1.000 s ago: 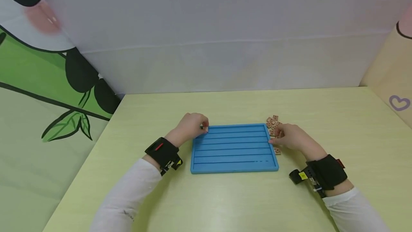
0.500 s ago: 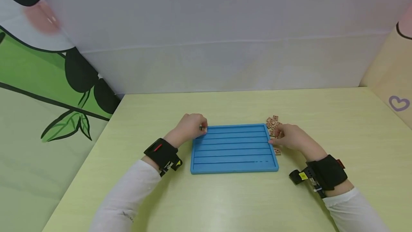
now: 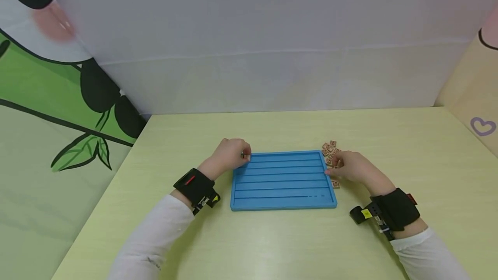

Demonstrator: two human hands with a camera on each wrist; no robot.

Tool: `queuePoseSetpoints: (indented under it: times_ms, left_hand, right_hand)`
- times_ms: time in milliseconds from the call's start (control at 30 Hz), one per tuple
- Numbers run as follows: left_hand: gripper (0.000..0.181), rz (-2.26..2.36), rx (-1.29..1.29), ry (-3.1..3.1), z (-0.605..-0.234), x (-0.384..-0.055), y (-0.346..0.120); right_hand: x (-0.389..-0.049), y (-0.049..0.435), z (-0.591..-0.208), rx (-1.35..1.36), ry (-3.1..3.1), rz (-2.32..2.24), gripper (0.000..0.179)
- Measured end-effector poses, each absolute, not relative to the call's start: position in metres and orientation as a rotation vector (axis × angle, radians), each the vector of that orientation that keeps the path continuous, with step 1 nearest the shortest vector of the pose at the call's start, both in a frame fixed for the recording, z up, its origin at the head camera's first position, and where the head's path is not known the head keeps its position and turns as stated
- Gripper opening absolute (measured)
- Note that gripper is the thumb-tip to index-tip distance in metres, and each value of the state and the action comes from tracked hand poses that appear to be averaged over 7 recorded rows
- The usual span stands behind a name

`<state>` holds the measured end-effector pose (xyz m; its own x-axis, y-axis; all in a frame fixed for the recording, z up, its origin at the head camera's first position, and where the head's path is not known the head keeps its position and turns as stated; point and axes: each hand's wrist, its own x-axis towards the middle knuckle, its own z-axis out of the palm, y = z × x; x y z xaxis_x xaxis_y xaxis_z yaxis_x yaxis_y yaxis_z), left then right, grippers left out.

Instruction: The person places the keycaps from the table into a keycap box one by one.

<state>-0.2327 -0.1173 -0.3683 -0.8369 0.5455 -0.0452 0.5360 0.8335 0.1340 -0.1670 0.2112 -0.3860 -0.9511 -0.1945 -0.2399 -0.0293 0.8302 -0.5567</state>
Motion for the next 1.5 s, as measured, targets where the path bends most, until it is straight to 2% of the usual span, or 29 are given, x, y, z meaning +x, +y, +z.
queuePoseSetpoints:
  times_ms: [300, 567, 833, 1233, 1500]
  left_hand:
    - [0.006, 0.208, 0.866, 2.938, -0.367, -0.231, -0.118]
    - [0.022, 0.318, 0.811, 2.9, -0.357, -0.23, -0.128]
    - [0.022, 0.459, 0.734, 2.931, -0.354, -0.235, -0.142]
    - [0.027, 0.307, 0.788, 2.88, -0.361, -0.237, -0.119]
    - [0.02, 0.156, 0.82, 2.869, -0.363, -0.237, -0.109]
  right_hand:
    - [-0.166, 0.211, -0.386, -0.174, 2.729, -0.828, 0.026]
    - [-0.166, 0.211, -0.386, -0.177, 2.726, -0.829, 0.026]
    - [-0.167, 0.212, -0.386, -0.162, 2.723, -0.812, 0.027]
    - [-0.167, 0.212, -0.387, -0.156, 2.724, -0.81, 0.028]
    - [-0.167, 0.212, -0.387, -0.129, 2.71, -0.809, 0.029]
